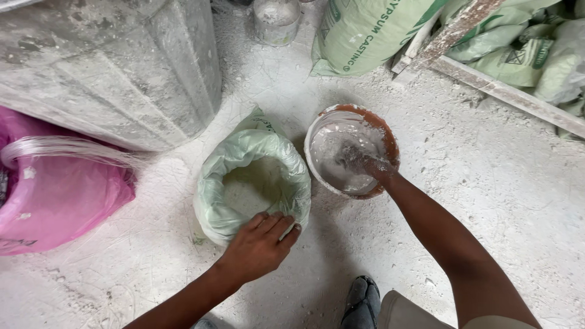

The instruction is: The person scoops gypsum powder by hand from a small sack into a bowl, adds water, and mixes the powder and water together with their hand into a slurry. They then use a small plastic container to scoop the mixed slurry and spread it along the channels of a long decorative molding frame.

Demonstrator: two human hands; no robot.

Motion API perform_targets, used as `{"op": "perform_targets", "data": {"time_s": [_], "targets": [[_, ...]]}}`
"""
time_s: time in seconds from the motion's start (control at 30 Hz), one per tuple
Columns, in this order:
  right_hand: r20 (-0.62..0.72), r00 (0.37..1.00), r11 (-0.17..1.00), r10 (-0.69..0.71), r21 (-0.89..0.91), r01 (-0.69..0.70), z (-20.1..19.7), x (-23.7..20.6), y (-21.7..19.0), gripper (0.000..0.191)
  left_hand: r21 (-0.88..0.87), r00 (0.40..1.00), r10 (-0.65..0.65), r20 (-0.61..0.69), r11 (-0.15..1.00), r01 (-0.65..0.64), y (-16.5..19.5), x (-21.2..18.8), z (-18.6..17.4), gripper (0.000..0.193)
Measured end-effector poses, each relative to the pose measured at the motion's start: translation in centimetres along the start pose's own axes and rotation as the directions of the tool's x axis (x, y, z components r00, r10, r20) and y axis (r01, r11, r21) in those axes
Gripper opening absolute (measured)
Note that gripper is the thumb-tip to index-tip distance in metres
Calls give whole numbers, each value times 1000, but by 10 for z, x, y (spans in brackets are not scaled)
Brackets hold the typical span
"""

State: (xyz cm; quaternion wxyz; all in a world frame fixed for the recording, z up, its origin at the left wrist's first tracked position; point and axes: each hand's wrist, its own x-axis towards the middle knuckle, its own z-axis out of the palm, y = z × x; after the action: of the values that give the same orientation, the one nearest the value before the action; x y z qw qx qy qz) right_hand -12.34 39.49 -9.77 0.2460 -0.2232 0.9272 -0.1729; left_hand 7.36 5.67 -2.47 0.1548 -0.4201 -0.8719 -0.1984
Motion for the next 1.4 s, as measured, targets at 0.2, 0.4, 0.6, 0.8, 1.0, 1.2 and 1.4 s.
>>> {"op": "perform_targets", "data": {"time_s": [0.2,0.4,0.6,0.8,1.0,1.2,1.4], "targets": [[-183,950,965,-253,-123,233,-20,18,-49,36,279,953,-299,-50,912,301,-29,-2,-25,30],[50,854,831,-518,-207,516,101,70,-139,50,248,659,-739,140,670,700,-47,11,-59,63],[-174,957,919,-232,-362,157,179,101,-177,51,148,739,-664,114,747,648,-38,9,-58,61],[243,951,937,-189,-247,249,161,106,-191,41,329,799,-601,26,760,561,-40,-1,-59,57],[446,787,89,-427,886,-454,115,73,-175,29,-89,985,-76,156,992,91,10,-28,-12,36],[166,846,837,-506,332,435,14,14,-95,39,-340,858,205,472,940,-38,45,-56,61,58],[26,988,764,155,631,-136,-50,-8,-21,40,-153,894,127,429,986,-67,35,-69,114,61]]}}
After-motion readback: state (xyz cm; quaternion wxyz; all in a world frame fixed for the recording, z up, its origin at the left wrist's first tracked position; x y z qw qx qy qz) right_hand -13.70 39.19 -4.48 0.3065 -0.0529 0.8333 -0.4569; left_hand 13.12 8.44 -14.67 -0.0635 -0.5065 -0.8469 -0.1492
